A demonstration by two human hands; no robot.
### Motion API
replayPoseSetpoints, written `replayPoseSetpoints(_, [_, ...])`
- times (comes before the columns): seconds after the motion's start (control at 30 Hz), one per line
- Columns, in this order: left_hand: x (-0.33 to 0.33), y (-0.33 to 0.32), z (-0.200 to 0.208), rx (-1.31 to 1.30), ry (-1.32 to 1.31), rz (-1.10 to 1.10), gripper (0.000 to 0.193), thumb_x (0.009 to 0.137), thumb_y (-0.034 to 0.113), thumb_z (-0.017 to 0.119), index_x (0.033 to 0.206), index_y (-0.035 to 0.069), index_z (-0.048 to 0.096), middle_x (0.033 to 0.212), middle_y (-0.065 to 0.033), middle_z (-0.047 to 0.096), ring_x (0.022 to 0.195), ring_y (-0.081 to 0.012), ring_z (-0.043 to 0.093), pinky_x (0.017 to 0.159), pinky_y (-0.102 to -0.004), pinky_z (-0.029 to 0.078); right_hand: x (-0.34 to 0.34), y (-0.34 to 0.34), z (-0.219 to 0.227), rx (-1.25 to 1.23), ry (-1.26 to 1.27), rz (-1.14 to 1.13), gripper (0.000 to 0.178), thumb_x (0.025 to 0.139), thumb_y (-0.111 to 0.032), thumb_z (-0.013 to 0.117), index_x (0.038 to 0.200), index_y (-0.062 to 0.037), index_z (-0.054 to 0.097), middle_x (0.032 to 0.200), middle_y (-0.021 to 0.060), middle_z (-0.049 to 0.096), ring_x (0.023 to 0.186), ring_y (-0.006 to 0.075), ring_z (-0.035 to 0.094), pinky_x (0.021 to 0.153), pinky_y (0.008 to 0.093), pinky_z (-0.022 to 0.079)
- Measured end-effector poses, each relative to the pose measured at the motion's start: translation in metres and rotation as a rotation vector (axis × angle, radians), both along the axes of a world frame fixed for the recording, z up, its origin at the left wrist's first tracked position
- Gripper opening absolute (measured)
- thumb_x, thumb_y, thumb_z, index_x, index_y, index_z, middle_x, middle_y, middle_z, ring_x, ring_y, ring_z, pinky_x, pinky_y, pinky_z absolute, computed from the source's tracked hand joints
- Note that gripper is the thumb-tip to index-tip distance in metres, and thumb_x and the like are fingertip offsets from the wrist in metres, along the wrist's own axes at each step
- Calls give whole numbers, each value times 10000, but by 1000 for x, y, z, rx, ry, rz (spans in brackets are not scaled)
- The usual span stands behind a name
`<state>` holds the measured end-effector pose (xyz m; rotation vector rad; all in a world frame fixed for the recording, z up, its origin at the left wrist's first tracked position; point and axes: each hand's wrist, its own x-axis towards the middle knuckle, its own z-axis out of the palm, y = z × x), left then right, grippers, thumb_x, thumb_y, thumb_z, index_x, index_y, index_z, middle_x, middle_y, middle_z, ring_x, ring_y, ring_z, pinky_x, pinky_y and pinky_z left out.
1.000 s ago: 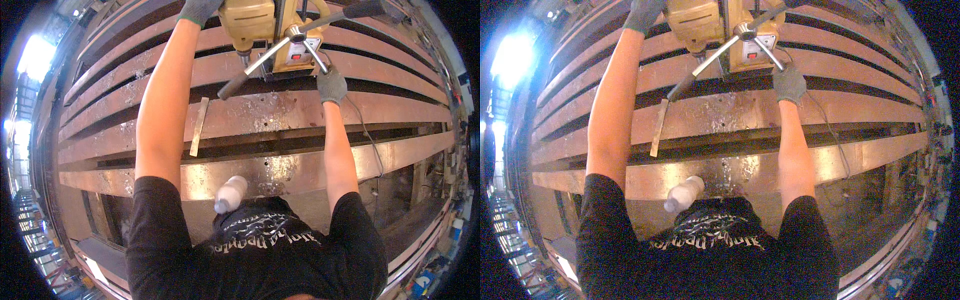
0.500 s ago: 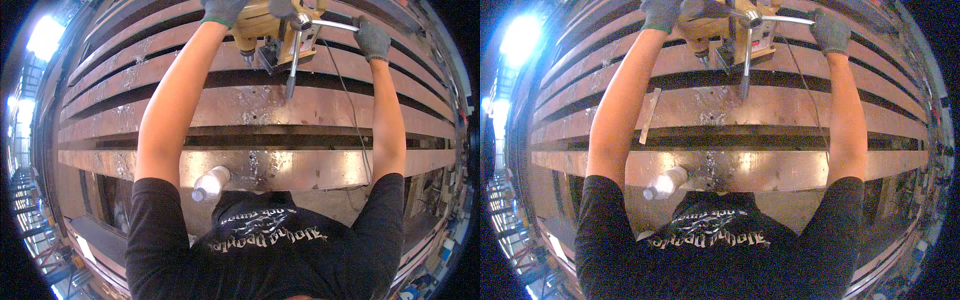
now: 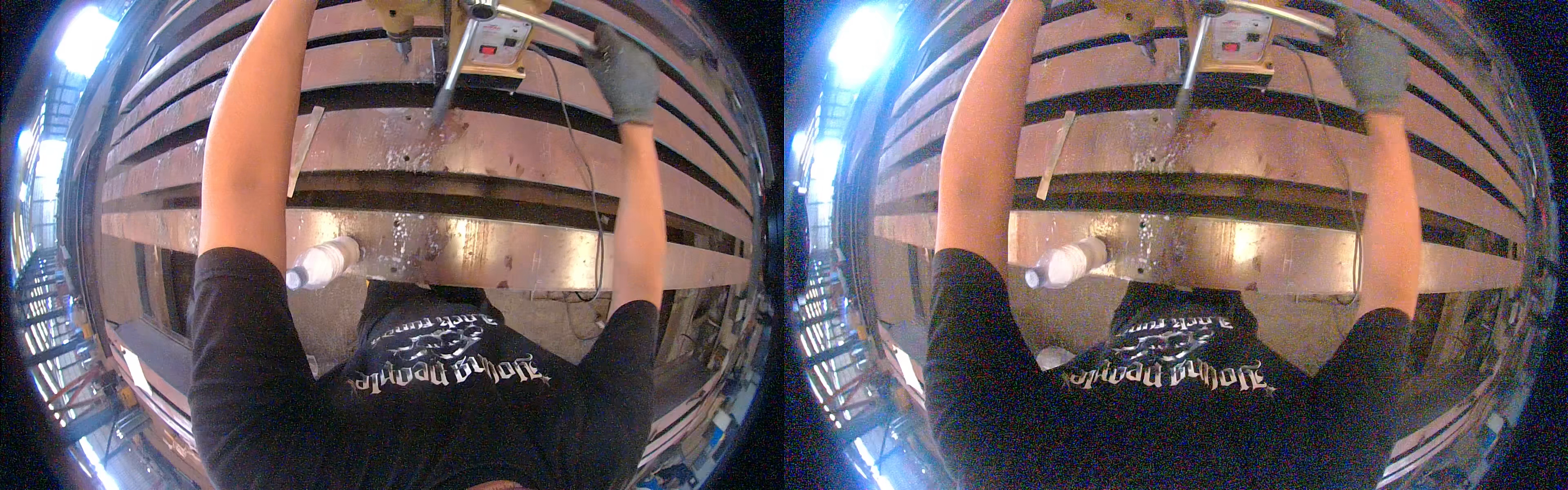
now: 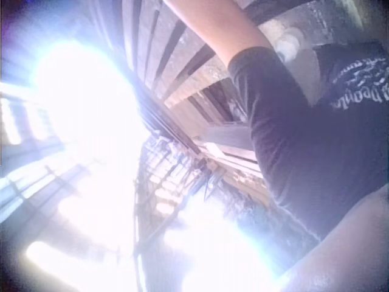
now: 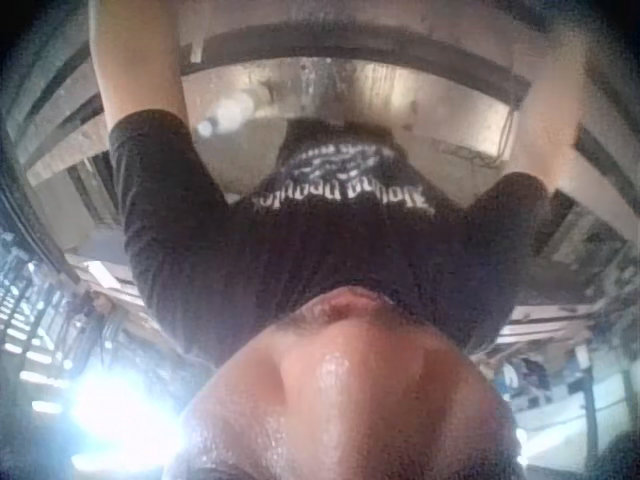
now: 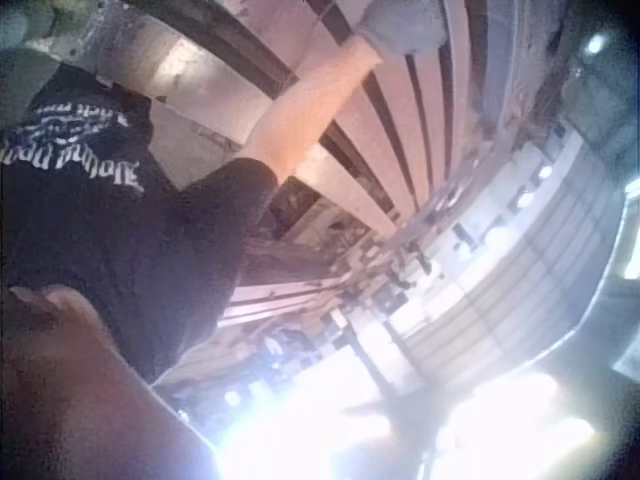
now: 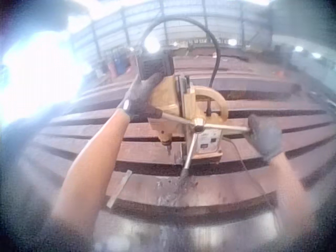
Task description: The person uses a handheld drill to create holes in a large metal sheet. They repeatedly apply a liquid from a white bottle to the drilling area, likely as a coolant or lubricant, while operating the drill with both hands.
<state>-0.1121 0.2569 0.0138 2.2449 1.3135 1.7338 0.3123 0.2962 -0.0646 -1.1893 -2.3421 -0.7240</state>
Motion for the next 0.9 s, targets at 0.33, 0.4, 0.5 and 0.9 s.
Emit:
replayPoseSetpoints(0.33, [7,-35,24,-335,74,65,581,935,196,740,1440,12,519,1295,-102,650,1150,-200,605,970,-335,516,-40,-40,81,613,162,373,268,850,-323,731,1044,-141,701,839,148,704,763,402,660,617,493,523])
replayPoseSetpoints(0.4, [5,-29,17,-350,-20,-3,589,930,191,745,1442,10,519,1300,-113,651,1158,-206,606,984,-335,514,-37,-39,44,581,565,443,387,846,-383,776,1105,-106,695,938,153,726,844,375,695,701,475,542])
replayPoseSetpoints(0.5, [7,-26,16,-321,-63,-53,592,930,191,748,1445,10,519,1319,-126,648,1173,-213,607,1001,-336,508,-54,-44,-108,214,656,-87,698,831,-469,821,1341,-45,605,1271,216,657,1141,368,667,923,455,531])
replayPoseSetpoints(0.9, [36,-43,1,-187,-63,259,562,914,257,778,1375,5,578,1277,-150,666,1179,-214,615,1027,-356,493,-52,-3,-213,-532,482,-53,535,965,-634,585,1042,-108,646,818,202,728,764,456,706,669,561,544])
